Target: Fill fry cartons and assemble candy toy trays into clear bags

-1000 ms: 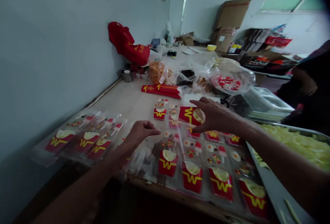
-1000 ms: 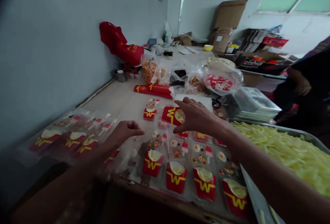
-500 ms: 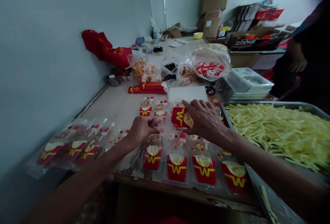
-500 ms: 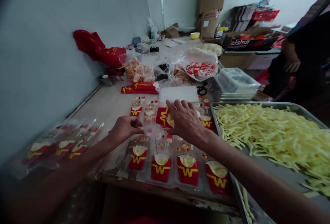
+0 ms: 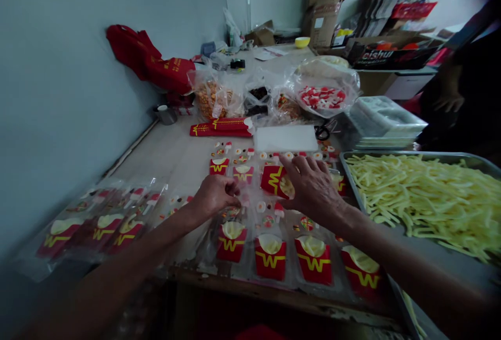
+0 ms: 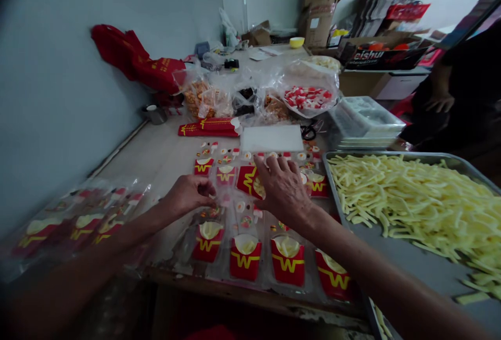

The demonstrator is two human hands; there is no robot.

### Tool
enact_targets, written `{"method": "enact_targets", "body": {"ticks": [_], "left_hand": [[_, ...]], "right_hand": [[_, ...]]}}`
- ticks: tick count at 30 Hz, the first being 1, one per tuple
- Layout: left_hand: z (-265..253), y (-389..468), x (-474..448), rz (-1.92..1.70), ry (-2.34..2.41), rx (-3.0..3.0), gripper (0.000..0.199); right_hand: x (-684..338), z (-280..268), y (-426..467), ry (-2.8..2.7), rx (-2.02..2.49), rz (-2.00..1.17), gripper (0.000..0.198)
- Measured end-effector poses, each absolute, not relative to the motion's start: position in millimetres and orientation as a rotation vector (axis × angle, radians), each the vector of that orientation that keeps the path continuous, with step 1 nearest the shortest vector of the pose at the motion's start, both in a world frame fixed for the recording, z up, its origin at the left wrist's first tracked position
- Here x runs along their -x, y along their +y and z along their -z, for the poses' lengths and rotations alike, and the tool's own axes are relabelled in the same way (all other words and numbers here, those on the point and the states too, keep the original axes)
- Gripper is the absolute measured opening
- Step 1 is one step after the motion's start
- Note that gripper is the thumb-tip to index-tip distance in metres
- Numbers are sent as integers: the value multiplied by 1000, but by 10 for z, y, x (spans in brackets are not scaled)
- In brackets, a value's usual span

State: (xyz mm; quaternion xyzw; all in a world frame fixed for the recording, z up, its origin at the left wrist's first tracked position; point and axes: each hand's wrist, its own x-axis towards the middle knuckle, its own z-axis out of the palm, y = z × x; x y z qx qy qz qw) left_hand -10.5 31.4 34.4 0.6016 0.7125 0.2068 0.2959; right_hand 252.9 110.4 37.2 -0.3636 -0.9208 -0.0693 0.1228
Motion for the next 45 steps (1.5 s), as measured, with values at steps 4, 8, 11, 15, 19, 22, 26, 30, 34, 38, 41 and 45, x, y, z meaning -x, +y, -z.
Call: {"method": "enact_targets", "body": {"ticks": [4,8,11,15,19,22,26,30,34,38,41,45], "left_hand": [[-284,347,144,-542,1818,-1600,16],[-189,453,195,-610,1654,-1438,36],[-133,563,283,-661,1479,-1270,55],[-87,687,430,-651,1346,-1115,57],[19,782,460,-638,1394,-1086,57],[98,832,433,-729,1394,-1012,59],[123,865,445,-830,1418,-957,63],[131,875,453,-750,1411,-981,61],[137,867,469,-695,1375,-1005,61],[58,890,562,-556,1311,-1124,40],[-88,954,561,-349,1182,-1238,30],[-248,1095,354,-271,1080,-1324,31]], "right_hand": [[-2415,-358,1063,-2688,1053,165,105],[-2275,-335,1020,-2728,1024,140,108],[-2236,-304,1031,-2758,992,139,108],[-2271,-267,1103,-2877,850,144,104],[-2224,-268,1184,-2952,838,15,104],[-2143,-287,1205,-2873,1006,-13,107],[-2135,-266,1160,-2918,1048,-117,105],[-2211,-195,1197,-3020,890,-337,107],[-2203,-169,1305,-3053,729,-412,108],[-2101,-171,1245,-3027,743,-295,110],[-2033,-162,1083,-3009,807,-232,109],[-1949,-144,824,-2935,912,-226,106]]}}
